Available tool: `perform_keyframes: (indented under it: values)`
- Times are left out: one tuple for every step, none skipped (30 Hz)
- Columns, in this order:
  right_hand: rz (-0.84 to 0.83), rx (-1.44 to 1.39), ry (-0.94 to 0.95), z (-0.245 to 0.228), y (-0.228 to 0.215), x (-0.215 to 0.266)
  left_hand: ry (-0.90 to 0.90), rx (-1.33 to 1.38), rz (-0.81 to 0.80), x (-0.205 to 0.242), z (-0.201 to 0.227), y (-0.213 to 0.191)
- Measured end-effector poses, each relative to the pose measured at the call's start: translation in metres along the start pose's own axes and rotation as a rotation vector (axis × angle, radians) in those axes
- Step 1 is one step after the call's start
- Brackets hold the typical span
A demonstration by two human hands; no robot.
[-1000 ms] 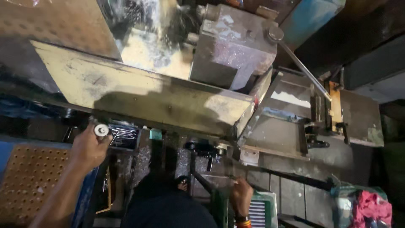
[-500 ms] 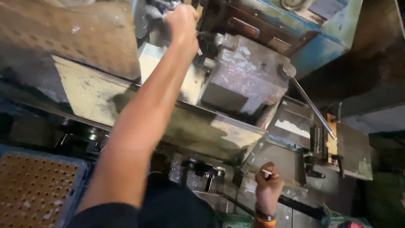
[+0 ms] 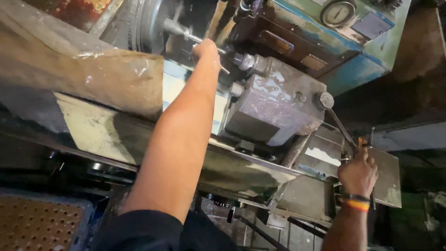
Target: The person repeatedly picks up metal rods from a green bin, places them into a press machine, and operates a lever to process them. The processed rods are then placed into a blue tray with holes.
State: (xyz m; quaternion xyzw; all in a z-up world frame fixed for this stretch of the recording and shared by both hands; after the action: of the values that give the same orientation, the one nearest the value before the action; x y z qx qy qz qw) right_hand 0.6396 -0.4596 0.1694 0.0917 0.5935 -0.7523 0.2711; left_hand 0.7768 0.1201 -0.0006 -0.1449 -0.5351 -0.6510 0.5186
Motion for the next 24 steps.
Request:
perform_keyframes:
  values:
    - [-0.090, -0.037, -0.001, 0.007, 0.009, -0.006, 0.019, 0.028, -0.021, -0.005, -0.006, -0.003]
    - [-0.182, -0.086, 0.043, 0.012, 0.016, -0.009, 0.039, 0.058, -0.051, -0.011, -0.011, -0.006]
    - [-0.266, -0.137, 0.087, 0.015, 0.021, -0.015, 0.062, 0.094, -0.100, -0.017, -0.012, -0.003]
    - [-0.350, -0.189, 0.130, 0.014, 0.026, -0.016, 0.082, 0.129, -0.170, -0.023, -0.012, 0.001]
    - [-0.363, -0.141, 0.169, 0.011, 0.029, -0.016, 0.102, 0.156, -0.236, -0.028, -0.010, 0.001]
    - [-0.375, -0.093, 0.207, 0.008, 0.032, -0.013, 0.121, 0.174, -0.289, -0.032, -0.008, 0.001]
    - [-0.391, -0.042, 0.250, 0.005, 0.034, -0.006, 0.135, 0.174, -0.317, -0.035, -0.009, 0.000]
    - [-0.312, -0.004, 0.228, 0.002, 0.034, 0.001, 0.153, 0.155, -0.315, -0.036, -0.011, -0.002]
    - [-0.223, 0.032, 0.209, 0.000, 0.034, 0.002, 0.192, 0.139, -0.269, -0.035, -0.008, 0.005]
    - [-0.134, 0.067, 0.189, -0.001, 0.033, 0.002, 0.173, 0.063, -0.208, -0.033, -0.009, 0.012]
    - [-0.157, 0.041, 0.169, -0.001, 0.034, 0.003, 0.154, -0.015, -0.134, -0.030, -0.010, 0.009]
    - [-0.181, 0.016, 0.149, 0.001, 0.033, 0.004, 0.135, -0.092, -0.061, -0.027, -0.013, 0.005]
    - [-0.198, -0.015, 0.128, 0.001, 0.034, 0.003, 0.093, -0.107, 0.033, -0.022, -0.014, 0.005]
    - [-0.230, -0.028, 0.173, 0.002, 0.034, 0.002, 0.051, -0.121, 0.127, -0.014, -0.016, 0.005]
    - [-0.258, -0.040, 0.215, 0.004, 0.033, -0.003, 0.010, -0.131, 0.220, -0.006, -0.015, 0.007]
    - [-0.287, -0.053, 0.258, 0.005, 0.034, -0.008, 0.072, -0.148, 0.210, 0.003, -0.013, 0.010]
    - [-0.272, -0.040, 0.254, 0.005, 0.032, -0.010, 0.128, -0.167, 0.206, 0.012, -0.016, 0.006]
    - [-0.257, -0.026, 0.251, 0.004, 0.032, -0.011, 0.183, -0.187, 0.204, 0.021, -0.017, 0.002]
    - [-0.240, -0.014, 0.250, 0.003, 0.031, -0.012, 0.289, -0.189, 0.170, 0.029, -0.015, 0.000]
    - [-0.227, -0.014, 0.245, 0.002, 0.031, -0.013, 0.395, -0.191, 0.137, 0.037, -0.013, -0.002]
    - [-0.215, -0.014, 0.242, 0.002, 0.031, -0.012, 0.500, -0.194, 0.102, 0.043, -0.010, -0.004]
    - [-0.203, -0.013, 0.239, 0.002, 0.032, -0.012, 0.513, -0.139, 0.112, 0.047, -0.009, -0.008]
    - [-0.207, -0.002, 0.235, 0.002, 0.032, -0.010, 0.526, -0.085, 0.121, 0.049, -0.008, -0.010]
    - [-0.210, 0.010, 0.231, 0.003, 0.033, -0.009, 0.538, -0.030, 0.129, 0.049, -0.008, -0.012]
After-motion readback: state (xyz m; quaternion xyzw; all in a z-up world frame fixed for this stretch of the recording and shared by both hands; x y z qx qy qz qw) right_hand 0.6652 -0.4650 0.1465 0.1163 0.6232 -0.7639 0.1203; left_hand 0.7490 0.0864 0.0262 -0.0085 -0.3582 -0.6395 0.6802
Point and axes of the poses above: each hand's wrist, its own x-axis away from the middle knuckle, its own y-axis out of the palm, z = x × y, the point moved 2 cm from there along -x, towards the middle knuckle, and after that the axes turned 7 degrees about x, right-handed, at the moved point
